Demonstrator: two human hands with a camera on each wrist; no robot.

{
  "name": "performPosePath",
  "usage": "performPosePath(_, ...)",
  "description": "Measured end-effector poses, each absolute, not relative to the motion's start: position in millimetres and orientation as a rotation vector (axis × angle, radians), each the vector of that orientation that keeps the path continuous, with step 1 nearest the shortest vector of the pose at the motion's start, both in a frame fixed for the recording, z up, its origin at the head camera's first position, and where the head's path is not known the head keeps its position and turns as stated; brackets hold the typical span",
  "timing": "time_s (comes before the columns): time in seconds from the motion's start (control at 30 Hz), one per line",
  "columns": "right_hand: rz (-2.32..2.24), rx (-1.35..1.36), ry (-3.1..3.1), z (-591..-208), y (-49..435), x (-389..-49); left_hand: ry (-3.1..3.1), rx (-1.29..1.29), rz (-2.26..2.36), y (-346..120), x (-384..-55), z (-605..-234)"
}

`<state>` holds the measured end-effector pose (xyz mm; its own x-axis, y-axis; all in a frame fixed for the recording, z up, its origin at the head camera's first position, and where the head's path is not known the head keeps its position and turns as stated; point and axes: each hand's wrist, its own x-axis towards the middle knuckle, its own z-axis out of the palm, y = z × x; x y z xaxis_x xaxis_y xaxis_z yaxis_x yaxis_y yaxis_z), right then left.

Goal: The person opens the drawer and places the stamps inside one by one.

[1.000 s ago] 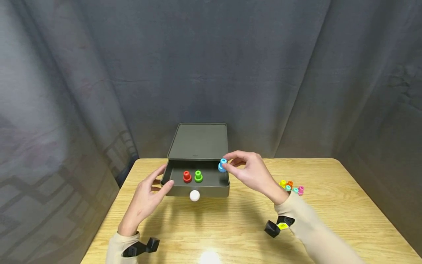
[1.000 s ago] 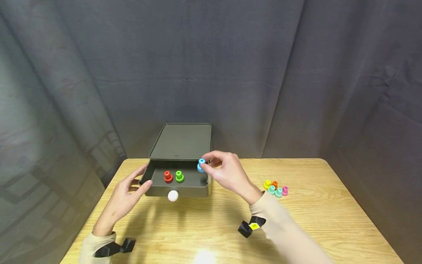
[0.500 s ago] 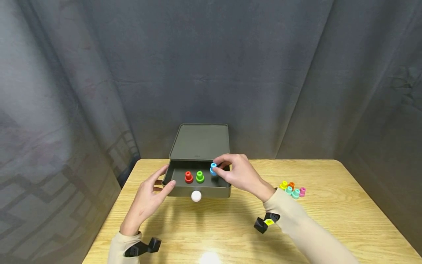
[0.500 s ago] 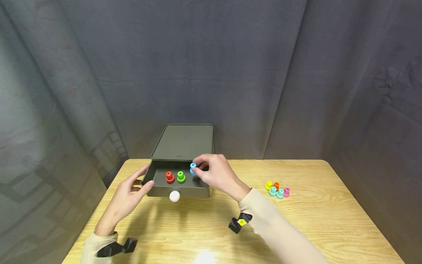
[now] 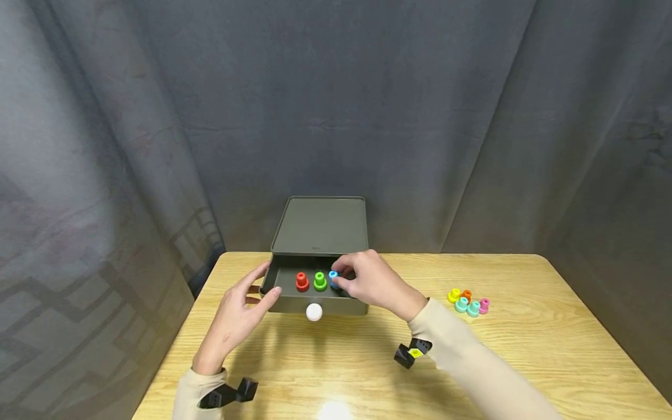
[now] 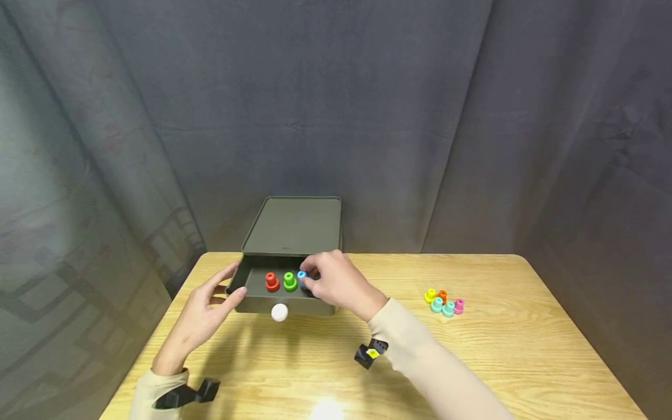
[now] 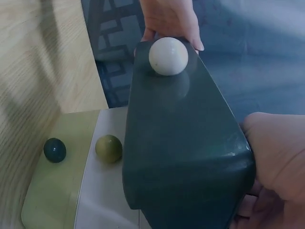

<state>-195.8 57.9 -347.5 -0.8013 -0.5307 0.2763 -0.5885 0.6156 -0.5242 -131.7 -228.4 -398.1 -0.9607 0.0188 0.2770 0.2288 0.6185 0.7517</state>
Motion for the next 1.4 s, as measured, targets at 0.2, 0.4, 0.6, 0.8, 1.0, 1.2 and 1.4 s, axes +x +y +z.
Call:
performPosePath(0.2,0.902,0.924,-2.791,-347.9,54.0,-195.7,-2.596,-0.208,-1.258,-228.5,-131.7,-398.4)
performPosePath(0.4,0.913,0.878,-2.801,-347.2,51.7,-195.0,-2.597,-0.213,-1.251,-227.7,-131.8,-397.0)
performPosePath(0.6,0.936,0.855,-2.789,-349.1,52.3,-194.4,-2.597,-0.213,-1.249,-227.5,-132.3,-395.3)
performPosePath(0.8,1.012,0.872,-2.722,-352.2,56.0,-193.4,-2.595,-0.217,-1.245,-227.0,-132.7,-396.7)
performPosePath(1.0,1.137,0.856,-2.636,-356.0,61.4,-191.4,-2.606,-0.204,-1.250,-226.8,-131.8,-399.1)
performPosePath(1.2,1.229,0.826,-2.513,-353.2,68.7,-189.2,-2.604,-0.203,-1.247,-227.7,-131.0,-399.1)
performPosePath(1.4,1.373,0.719,-2.412,-347.2,77.5,-187.1,-2.610,-0.214,-1.211,-230.1,-129.2,-396.1)
